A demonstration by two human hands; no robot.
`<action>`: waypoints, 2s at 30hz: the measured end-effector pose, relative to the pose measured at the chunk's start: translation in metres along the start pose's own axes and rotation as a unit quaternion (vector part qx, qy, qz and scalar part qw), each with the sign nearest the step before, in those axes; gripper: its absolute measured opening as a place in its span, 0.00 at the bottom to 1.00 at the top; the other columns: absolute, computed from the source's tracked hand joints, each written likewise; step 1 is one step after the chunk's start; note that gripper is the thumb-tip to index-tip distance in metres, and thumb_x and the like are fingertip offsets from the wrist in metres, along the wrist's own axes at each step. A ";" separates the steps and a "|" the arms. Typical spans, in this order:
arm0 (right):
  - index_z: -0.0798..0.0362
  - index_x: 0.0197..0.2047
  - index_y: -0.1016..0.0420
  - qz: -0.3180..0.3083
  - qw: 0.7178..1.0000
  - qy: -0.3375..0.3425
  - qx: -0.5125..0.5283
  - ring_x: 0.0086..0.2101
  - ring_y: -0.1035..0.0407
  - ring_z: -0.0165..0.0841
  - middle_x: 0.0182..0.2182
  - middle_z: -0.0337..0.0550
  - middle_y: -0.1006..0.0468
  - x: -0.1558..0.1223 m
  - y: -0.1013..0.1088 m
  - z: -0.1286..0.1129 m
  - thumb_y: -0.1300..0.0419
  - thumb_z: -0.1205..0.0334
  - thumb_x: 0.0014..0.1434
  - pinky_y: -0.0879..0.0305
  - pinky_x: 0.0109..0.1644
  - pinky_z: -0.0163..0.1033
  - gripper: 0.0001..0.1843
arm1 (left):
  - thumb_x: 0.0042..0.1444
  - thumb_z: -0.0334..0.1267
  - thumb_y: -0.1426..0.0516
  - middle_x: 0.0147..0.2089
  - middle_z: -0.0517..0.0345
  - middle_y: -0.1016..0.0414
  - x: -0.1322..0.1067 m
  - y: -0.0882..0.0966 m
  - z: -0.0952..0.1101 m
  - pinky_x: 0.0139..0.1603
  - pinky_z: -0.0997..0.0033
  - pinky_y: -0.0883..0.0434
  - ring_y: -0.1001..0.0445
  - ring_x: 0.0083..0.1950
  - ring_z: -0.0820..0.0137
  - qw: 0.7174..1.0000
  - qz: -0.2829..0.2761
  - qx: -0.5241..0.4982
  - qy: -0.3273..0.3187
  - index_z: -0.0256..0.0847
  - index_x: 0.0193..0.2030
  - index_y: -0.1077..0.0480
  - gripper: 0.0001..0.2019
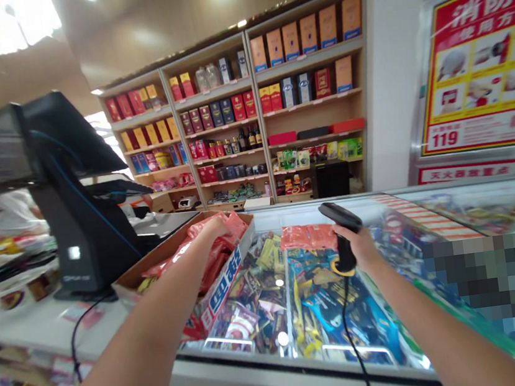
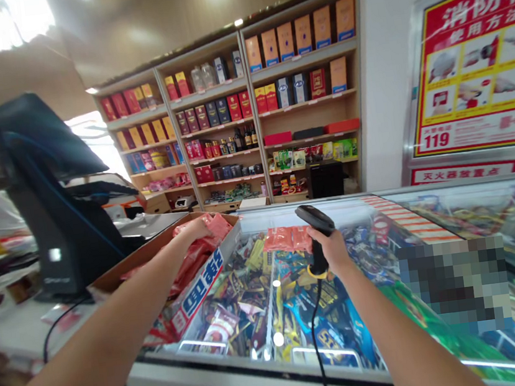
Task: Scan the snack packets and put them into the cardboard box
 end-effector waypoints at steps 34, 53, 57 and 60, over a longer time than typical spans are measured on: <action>0.55 0.41 0.27 -0.321 0.920 -0.159 -0.160 0.13 0.34 0.28 0.20 0.36 0.25 -0.020 -0.017 0.020 0.30 0.58 0.43 0.43 0.14 0.31 0.22 | 0.43 0.53 0.37 0.17 0.64 0.38 -0.081 -0.137 0.065 0.21 0.77 0.43 0.40 0.20 0.78 0.733 0.123 -0.663 0.091 0.36 0.20 0.33 0.20; 0.55 0.38 0.25 -0.297 0.930 -0.149 -0.156 0.12 0.35 0.28 0.18 0.37 0.24 -0.026 -0.021 0.017 0.30 0.60 0.42 0.42 0.15 0.31 0.19 | 0.44 0.53 0.37 0.18 0.63 0.38 -0.087 -0.136 0.068 0.23 0.77 0.41 0.37 0.22 0.76 0.746 0.107 -0.650 0.097 0.36 0.21 0.33 0.20; 0.56 0.30 0.25 -0.216 0.956 -0.141 -0.140 0.13 0.33 0.30 0.19 0.41 0.23 -0.008 -0.006 0.017 0.29 0.56 0.40 0.38 0.16 0.34 0.16 | 0.41 0.55 0.37 0.18 0.63 0.36 -0.088 -0.142 0.076 0.22 0.76 0.40 0.36 0.21 0.76 0.721 0.080 -0.677 0.123 0.36 0.21 0.33 0.21; 0.56 0.25 0.27 -0.104 0.985 -0.105 -0.093 0.13 0.34 0.30 0.15 0.41 0.26 0.007 0.015 0.005 0.31 0.53 0.43 0.39 0.16 0.34 0.16 | 0.41 0.54 0.38 0.19 0.61 0.35 -0.085 -0.149 0.097 0.22 0.76 0.40 0.36 0.20 0.75 0.708 0.051 -0.692 0.130 0.37 0.20 0.34 0.21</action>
Point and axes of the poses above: each hand's wrist, its own x-axis towards the middle knuckle, its own y-axis out of the back of the hand, z = x × y, the point moved 5 cm from there along x, towards the middle knuckle
